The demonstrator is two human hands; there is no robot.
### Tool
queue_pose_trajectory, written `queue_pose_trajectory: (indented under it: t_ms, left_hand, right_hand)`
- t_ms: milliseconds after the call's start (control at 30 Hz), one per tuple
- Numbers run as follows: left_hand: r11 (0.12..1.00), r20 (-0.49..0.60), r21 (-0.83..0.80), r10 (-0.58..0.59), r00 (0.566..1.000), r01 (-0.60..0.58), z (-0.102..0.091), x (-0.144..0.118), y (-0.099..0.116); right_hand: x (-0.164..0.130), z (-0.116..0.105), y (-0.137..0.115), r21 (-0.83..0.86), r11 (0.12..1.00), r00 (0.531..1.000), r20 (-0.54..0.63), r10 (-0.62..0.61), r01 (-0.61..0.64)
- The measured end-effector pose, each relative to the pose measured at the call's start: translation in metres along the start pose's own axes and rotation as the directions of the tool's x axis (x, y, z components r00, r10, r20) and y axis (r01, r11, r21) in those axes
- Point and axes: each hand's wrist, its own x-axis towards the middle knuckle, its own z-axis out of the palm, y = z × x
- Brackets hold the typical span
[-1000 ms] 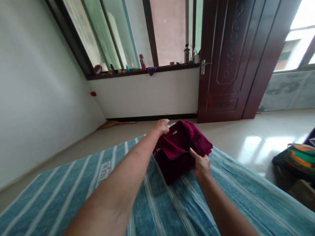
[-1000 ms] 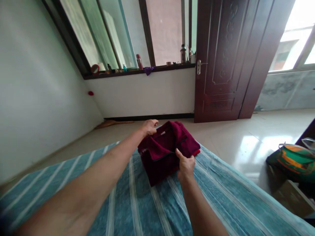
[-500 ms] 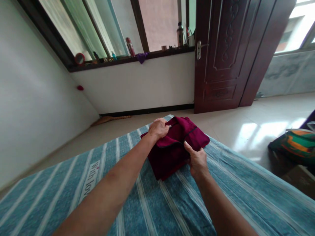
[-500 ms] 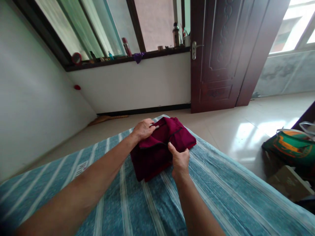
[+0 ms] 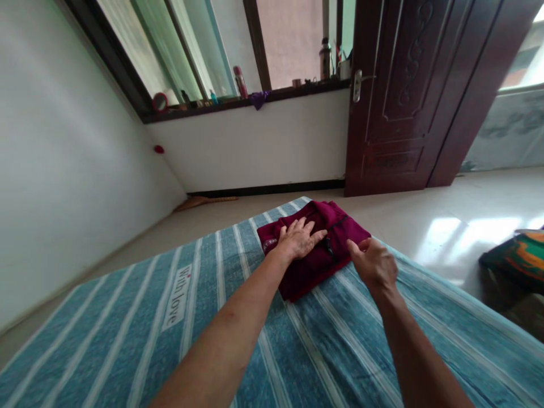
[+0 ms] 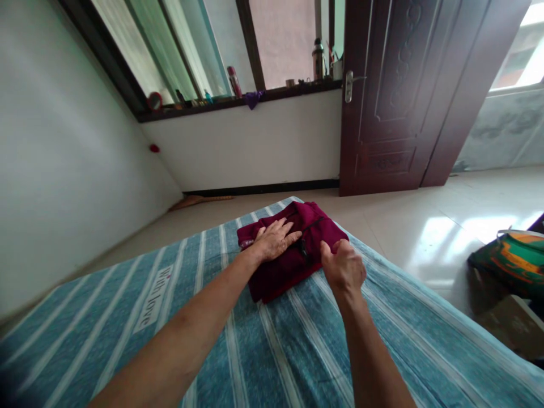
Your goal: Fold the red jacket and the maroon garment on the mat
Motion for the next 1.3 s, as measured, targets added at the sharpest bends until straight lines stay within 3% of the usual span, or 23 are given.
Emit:
queue_pose_trajectory:
  t_ms: [67,133,200,233,300,400,633,900,1000,1067,1167,1300]
  left_hand:
    - [1.0,-0.014,0.007,-0.004,1.0,0.004,0.0,-0.001,0.002]
    - [1.0,-0.028,0.014,-0.007,1.0,0.007,0.001,-0.002,0.003]
    - [1.0,-0.047,0.017,-0.006,0.999,0.007,0.003,-0.001,0.004]
    - [1.0,-0.056,0.018,-0.007,0.998,0.008,0.004,-0.001,0.003]
    - [1.0,-0.071,0.02,-0.011,0.997,0.013,0.006,0.0,0.004]
    - [0.999,-0.088,0.023,-0.021,0.996,0.023,0.009,0.002,0.005]
    - [0.999,-0.207,0.043,-0.017,0.978,0.027,0.017,-0.006,0.008]
    - [0.995,-0.485,0.071,0.097,0.869,-0.071,0.016,-0.028,0.012]
    - [0.991,-0.548,0.107,0.125,0.827,-0.079,0.016,-0.057,0.013]
    - [0.989,-0.546,0.126,0.135,0.827,-0.078,0.02,-0.088,0.013]
    - [0.988,-0.474,0.132,0.138,0.869,-0.085,0.03,-0.15,0.006]
    - [0.994,-0.33,0.11,0.044,0.943,-0.008,0.053,-0.258,-0.02]
  right_hand:
    - [0.002,-0.008,-0.005,-0.069,0.989,0.987,-0.089,-0.135,0.129]
    - [-0.001,-0.007,-0.011,-0.095,0.926,0.92,-0.117,-0.375,0.365]
    - [-0.007,0.005,-0.012,-0.107,0.828,0.829,-0.048,-0.557,0.551]
    - [-0.011,0.014,-0.01,-0.111,0.803,0.809,0.009,-0.588,0.585]
    - [-0.016,0.031,-0.002,-0.118,0.813,0.822,0.106,-0.56,0.57]
    - [-0.018,0.048,0.013,-0.082,0.851,0.85,0.162,-0.501,0.518]
    - [-0.014,0.049,0.018,-0.027,0.857,0.85,0.147,-0.505,0.514]
    - [-0.014,0.051,0.022,-0.026,0.86,0.855,0.129,-0.503,0.51]
    - [-0.015,0.05,0.022,-0.022,0.854,0.85,0.119,-0.514,0.52]
    - [-0.017,0.048,0.021,-0.031,0.85,0.848,0.098,-0.522,0.526]
    - [-0.021,0.044,0.017,-0.083,0.846,0.85,0.037,-0.525,0.526]
    - [-0.027,0.033,0.003,-0.117,0.829,0.83,-0.061,-0.555,0.546]
